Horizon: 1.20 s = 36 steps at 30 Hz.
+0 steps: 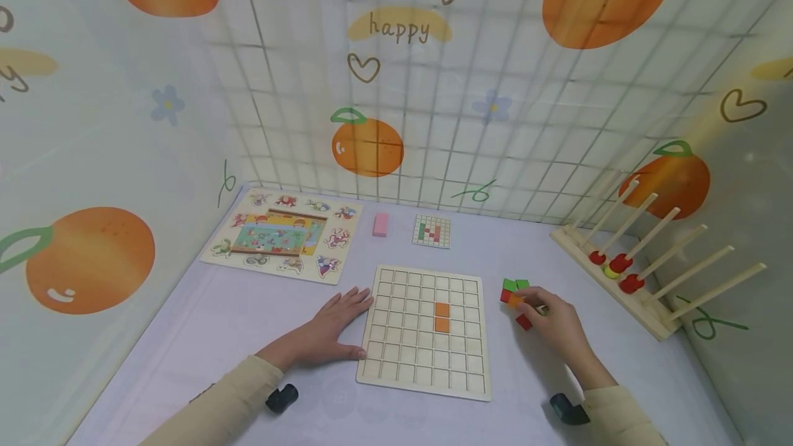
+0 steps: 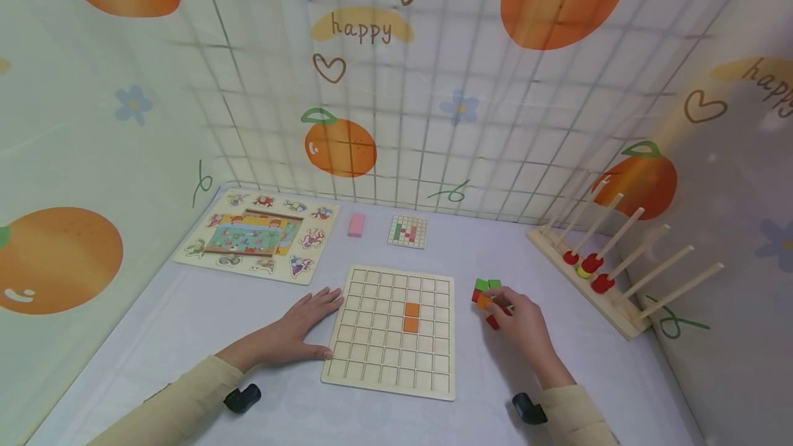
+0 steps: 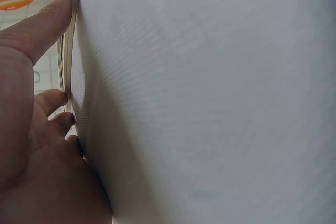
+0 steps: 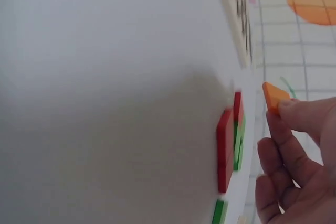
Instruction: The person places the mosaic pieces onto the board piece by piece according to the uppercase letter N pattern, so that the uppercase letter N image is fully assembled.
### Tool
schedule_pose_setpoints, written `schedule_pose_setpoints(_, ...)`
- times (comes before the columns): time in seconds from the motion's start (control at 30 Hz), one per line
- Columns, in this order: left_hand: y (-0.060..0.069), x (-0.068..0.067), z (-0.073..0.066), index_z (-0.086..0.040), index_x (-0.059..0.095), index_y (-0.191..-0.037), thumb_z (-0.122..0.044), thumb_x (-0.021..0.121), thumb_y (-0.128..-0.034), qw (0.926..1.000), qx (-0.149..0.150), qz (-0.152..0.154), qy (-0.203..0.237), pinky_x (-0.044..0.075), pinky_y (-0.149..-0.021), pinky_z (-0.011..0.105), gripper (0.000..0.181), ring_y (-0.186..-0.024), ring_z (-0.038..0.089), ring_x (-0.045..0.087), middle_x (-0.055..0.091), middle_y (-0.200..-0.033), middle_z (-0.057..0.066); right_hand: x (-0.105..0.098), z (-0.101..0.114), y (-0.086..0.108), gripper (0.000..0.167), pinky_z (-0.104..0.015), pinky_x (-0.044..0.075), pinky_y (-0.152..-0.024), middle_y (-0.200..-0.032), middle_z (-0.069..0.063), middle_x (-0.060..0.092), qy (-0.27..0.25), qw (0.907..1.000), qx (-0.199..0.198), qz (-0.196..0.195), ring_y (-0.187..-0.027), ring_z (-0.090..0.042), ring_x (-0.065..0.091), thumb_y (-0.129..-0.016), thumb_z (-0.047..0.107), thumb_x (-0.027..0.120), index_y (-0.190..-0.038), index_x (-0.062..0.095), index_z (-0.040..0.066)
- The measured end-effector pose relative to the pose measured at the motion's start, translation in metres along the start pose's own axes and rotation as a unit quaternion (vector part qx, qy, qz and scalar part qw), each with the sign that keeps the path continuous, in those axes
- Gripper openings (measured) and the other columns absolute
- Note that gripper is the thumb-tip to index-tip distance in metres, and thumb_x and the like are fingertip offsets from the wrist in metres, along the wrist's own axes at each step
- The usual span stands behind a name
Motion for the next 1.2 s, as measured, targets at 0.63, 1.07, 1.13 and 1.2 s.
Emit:
schedule_pose_setpoints(0.63, 0.0, 0.0, 0.0, -0.015, 0.025, -0.163, -0.058, 0.072, -0.0878, 1.0, 0.002, 0.003, 0.004, 0.001, -0.128, 0.046, 0.098, -0.157, 0.021, 0.002, 0.014, -0.171, -0.001, 0.021, 0.034, 0.02, 0.018, -0.035, 0.054, -0.081, -0.099, 0.004, 0.071, -0.044, 0.9976, -0.04, 0.037, -0.093, -0.016, 0.061, -0.094, 0.021, 0.075, -0.112, 0.074, 0.02)
schedule_pose_setpoints(1.07, 0.001, -0.001, 0.0, -0.016, 0.025, -0.163, -0.057, 0.072, -0.088, 1.0, -0.002, 0.005, 0.0, 0.001, -0.128, 0.046, 0.098, -0.157, 0.021, 0.002, 0.013, -0.171, -0.002, 0.042, 0.052, 0.034, 0.018, -0.027, 0.054, -0.073, -0.087, 0.012, 0.068, -0.068, 0.9948, -0.044, 0.062, -0.092, -0.014, 0.06, -0.09, 0.019, 0.08, -0.106, 0.075, 0.028)
schedule_pose_setpoints(1.13, 0.0, -0.001, 0.0, -0.016, 0.025, -0.163, -0.058, 0.072, -0.088, 1.0, -0.002, 0.006, -0.001, 0.001, -0.128, 0.046, 0.098, -0.157, 0.021, 0.001, 0.012, -0.171, -0.002, 0.045, 0.054, 0.037, 0.019, -0.026, 0.053, -0.073, -0.085, 0.013, 0.067, -0.069, 0.9944, -0.049, 0.063, -0.091, -0.012, 0.06, -0.089, 0.019, 0.08, -0.104, 0.075, 0.028)
schedule_pose_setpoints(1.2, 0.0, 0.0, 0.0, -0.016, 0.024, -0.163, -0.058, 0.071, -0.088, 1.0, -0.002, 0.006, -0.002, 0.001, -0.128, 0.045, 0.098, -0.157, 0.02, 0.001, 0.012, -0.171, -0.002, 0.048, 0.057, 0.039, 0.019, -0.026, 0.053, -0.073, -0.085, 0.015, 0.067, -0.07, 0.994, -0.053, 0.066, -0.089, -0.011, 0.059, -0.089, 0.018, 0.081, -0.103, 0.075, 0.029)
Point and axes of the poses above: each hand's wrist, its own y-axis away from the middle knuckle, its own x-axis out of the palm, z = x × y, the point moved 2 cm from there along -y, towards the middle knuckle
